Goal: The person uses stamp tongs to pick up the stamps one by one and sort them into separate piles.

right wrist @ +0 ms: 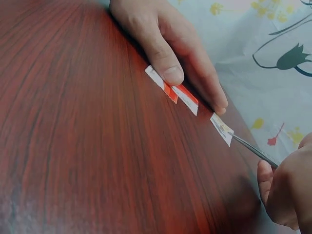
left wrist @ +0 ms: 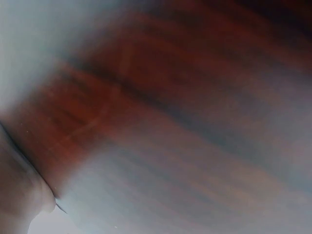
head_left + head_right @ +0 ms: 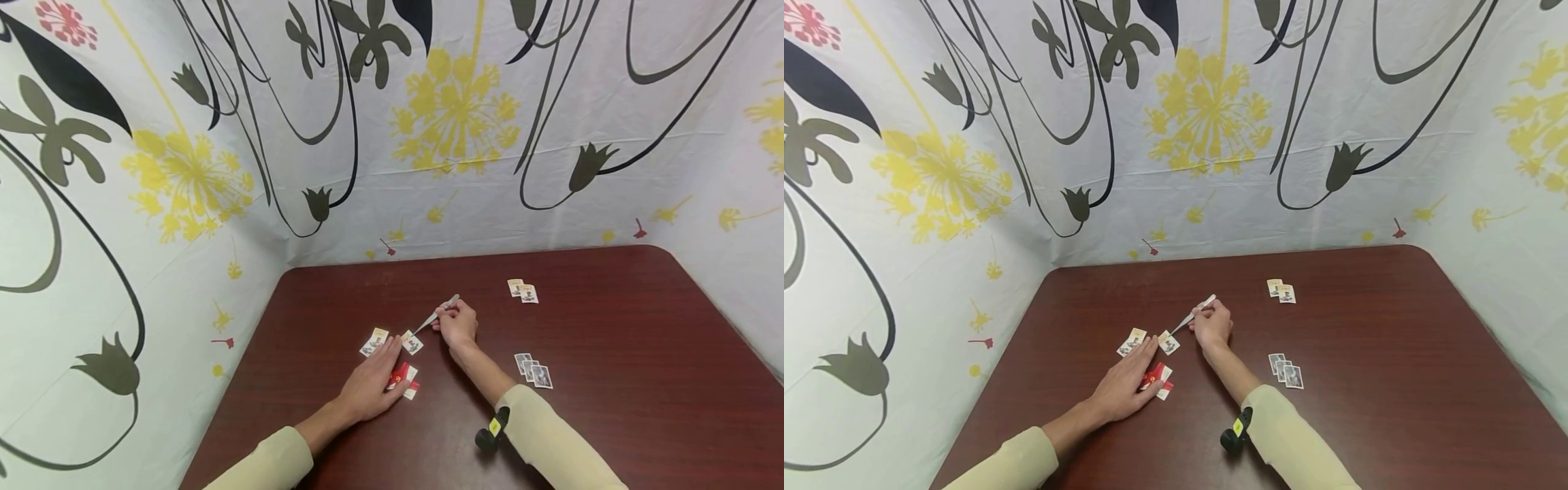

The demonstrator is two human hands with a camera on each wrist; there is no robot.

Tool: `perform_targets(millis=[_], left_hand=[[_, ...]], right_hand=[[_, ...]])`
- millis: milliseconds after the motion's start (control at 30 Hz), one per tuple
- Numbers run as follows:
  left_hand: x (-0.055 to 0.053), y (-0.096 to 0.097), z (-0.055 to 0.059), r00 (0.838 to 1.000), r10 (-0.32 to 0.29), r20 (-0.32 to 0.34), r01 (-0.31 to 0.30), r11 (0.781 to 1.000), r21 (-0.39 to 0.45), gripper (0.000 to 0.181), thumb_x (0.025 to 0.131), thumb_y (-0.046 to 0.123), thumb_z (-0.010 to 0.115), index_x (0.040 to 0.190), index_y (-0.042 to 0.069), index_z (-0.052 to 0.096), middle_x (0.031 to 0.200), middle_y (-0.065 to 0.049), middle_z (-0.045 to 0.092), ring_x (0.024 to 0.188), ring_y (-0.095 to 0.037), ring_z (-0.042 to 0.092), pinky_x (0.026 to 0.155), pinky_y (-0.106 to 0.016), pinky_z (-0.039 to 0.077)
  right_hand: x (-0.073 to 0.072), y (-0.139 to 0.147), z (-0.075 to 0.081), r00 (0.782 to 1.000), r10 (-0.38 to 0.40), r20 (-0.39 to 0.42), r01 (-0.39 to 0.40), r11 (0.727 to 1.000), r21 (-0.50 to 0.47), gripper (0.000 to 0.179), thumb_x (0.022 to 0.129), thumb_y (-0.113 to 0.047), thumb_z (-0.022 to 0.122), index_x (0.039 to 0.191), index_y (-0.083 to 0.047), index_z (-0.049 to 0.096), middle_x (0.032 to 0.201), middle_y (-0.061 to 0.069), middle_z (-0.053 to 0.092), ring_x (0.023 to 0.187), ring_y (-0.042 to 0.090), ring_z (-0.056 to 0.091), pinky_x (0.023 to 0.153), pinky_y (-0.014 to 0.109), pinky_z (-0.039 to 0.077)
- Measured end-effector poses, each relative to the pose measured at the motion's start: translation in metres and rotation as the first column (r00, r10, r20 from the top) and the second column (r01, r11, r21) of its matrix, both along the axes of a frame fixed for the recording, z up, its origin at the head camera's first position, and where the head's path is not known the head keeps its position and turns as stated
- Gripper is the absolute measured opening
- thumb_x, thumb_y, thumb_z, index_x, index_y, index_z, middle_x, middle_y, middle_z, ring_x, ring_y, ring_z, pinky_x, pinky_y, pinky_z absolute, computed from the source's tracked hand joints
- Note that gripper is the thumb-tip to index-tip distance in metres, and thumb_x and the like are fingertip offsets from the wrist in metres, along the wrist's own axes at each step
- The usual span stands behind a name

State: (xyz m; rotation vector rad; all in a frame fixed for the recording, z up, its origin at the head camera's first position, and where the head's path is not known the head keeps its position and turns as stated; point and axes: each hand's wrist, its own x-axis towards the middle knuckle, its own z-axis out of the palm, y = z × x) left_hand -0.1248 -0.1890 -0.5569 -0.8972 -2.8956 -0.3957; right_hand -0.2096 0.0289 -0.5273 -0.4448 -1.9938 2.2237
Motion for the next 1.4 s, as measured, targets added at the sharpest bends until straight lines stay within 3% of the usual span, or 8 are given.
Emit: perform_targets(millis=[300, 467, 633, 1100, 1400], left_hand=[[-0.001, 0.000, -0.001, 1.000, -0.018, -0.023, 0.018, 1.000, 0.002, 0.080, 0.107, 0.050, 0.056, 0.166, 0.002, 0.031, 0.170, -0.014, 0.035, 0.158, -0.031, 0.032, 0.122, -0.048, 0.037], [-0.001, 0.000, -0.002, 1.000, -0.011, 0.001, 0.011, 1.000, 0.005, 0.080, 0.107, 0.050, 0.056, 0.168, 0.006, 0.030, 0.172, -0.010, 0.034, 0.159, -0.028, 0.029, 0.124, -0.046, 0.036], [0.000, 0.001, -0.001, 1.000, -0.014, -0.025, 0.014, 1.000, 0.007, 0.080, 0.106, 0.051, 0.056, 0.167, 0.006, 0.031, 0.170, -0.010, 0.036, 0.157, -0.030, 0.033, 0.122, -0.048, 0.038], [-0.001, 0.001, -0.001, 1.000, -0.025, -0.018, 0.025, 1.000, -0.008, 0.079, 0.107, 0.051, 0.056, 0.167, 0.005, 0.032, 0.171, -0.010, 0.035, 0.159, -0.028, 0.029, 0.125, -0.044, 0.033], [-0.001, 0.000, -0.002, 1.000, -0.017, 0.004, 0.017, 1.000, -0.019, 0.078, 0.107, 0.051, 0.055, 0.167, 0.006, 0.033, 0.172, -0.007, 0.033, 0.160, -0.024, 0.024, 0.127, -0.042, 0.030]], right_hand=[[0.002, 0.006, 0.000, 1.000, -0.029, 0.002, 0.029, 0.999, -0.038, 0.006, 0.098, 0.008, 0.068, 0.101, 0.008, 0.063, 0.095, 0.027, 0.076, 0.056, 0.008, 0.068, 0.056, 0.023, 0.060], [0.004, 0.006, 0.001, 0.999, -0.032, 0.006, 0.032, 0.999, -0.028, 0.006, 0.098, 0.008, 0.068, 0.100, 0.007, 0.064, 0.093, 0.024, 0.077, 0.057, 0.007, 0.068, 0.058, 0.024, 0.061], [0.006, 0.008, 0.001, 1.000, -0.015, 0.016, 0.015, 1.000, -0.006, 0.005, 0.098, 0.006, 0.069, 0.099, 0.004, 0.065, 0.086, 0.018, 0.077, 0.058, 0.010, 0.069, 0.061, 0.027, 0.062], [0.011, 0.014, 0.000, 0.998, 0.033, 0.047, -0.033, 0.999, -0.015, 0.006, 0.099, 0.005, 0.069, 0.101, 0.006, 0.063, 0.090, 0.020, 0.076, 0.062, 0.013, 0.071, 0.062, 0.028, 0.063], [0.003, 0.035, 0.013, 1.000, 0.015, 0.017, -0.013, 0.996, -0.084, 0.007, 0.100, 0.007, 0.065, 0.105, 0.009, 0.060, 0.085, 0.014, 0.074, 0.061, 0.010, 0.070, 0.065, 0.027, 0.063]])
